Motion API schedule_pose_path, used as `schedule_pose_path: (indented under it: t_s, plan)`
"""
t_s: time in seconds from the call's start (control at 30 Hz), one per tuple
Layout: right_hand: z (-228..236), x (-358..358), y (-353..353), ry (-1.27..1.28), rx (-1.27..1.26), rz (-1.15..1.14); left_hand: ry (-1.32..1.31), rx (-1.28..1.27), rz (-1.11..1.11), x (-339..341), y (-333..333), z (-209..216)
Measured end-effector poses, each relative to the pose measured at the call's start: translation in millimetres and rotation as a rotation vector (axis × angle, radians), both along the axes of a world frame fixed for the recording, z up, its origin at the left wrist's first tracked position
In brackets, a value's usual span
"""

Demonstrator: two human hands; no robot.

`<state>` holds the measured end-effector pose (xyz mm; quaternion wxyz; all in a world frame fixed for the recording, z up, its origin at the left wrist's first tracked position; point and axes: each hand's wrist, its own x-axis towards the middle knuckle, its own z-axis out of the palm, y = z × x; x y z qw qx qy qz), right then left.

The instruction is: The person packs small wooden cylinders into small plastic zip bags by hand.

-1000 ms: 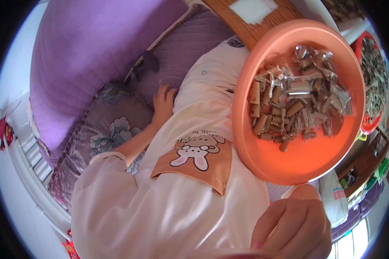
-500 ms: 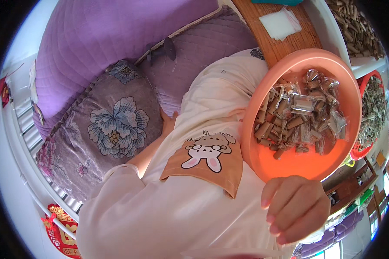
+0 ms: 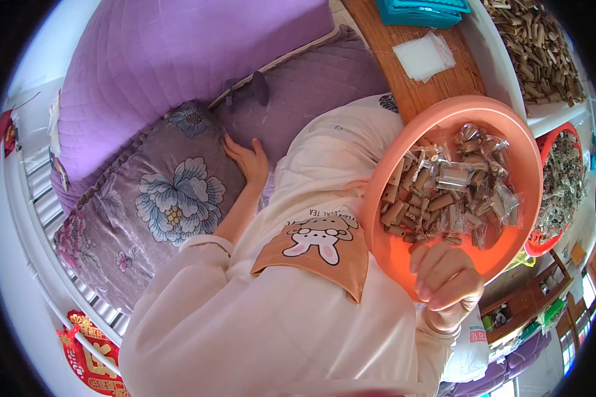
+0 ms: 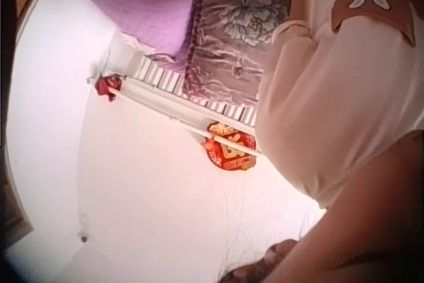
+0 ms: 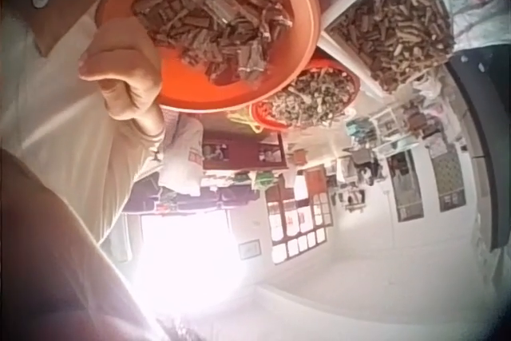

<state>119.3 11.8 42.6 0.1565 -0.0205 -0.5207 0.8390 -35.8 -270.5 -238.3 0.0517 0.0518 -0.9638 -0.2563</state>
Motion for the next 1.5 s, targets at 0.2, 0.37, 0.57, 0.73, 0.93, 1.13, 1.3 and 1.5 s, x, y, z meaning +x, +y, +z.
schedule_pose_path:
  t_s: [0.2, 0.37, 0.57, 0.73, 0.93, 1.13, 1.3, 1.5]
  plan:
    - [-8.9, 2.0, -5.6, -0.014, 0.041, -0.053, 0.032, -0.134, 0.014, -21.4, 6.9, -15.8]
    - [-11.9, 4.0, -2.3, -0.072, 0.077, -0.125, 0.002, -0.114, -0.002, -43.6, 16.2, -2.6]
    - [-18.0, 3.3, -1.8, -0.142, 0.094, -0.179, -0.076, -0.357, 0.003, -65.3, 36.1, 5.4]
    - [-21.3, 6.9, -2.9, -0.203, 0.068, -0.233, -0.109, -0.235, 0.238, -78.6, 34.9, -4.4]
    - [-22.9, 13.2, 1.1, -0.268, 0.042, -0.324, -0.215, -0.394, 0.019, -90.0, 10.0, -6.4]
    - [-26.1, 12.7, 3.6, -0.288, -0.006, -0.39, -0.175, -0.321, -0.123, -66.0, -19.6, -16.6]
    - [-29.9, 16.6, 10.2, -0.284, -0.033, -0.43, -0.903, 0.394, 0.08, -37.5, -0.1, 30.4]
    - [-30.2, 16.4, 12.1, -0.273, -0.115, -0.49, -0.393, 0.078, -0.762, -34.1, 70.3, 37.1]
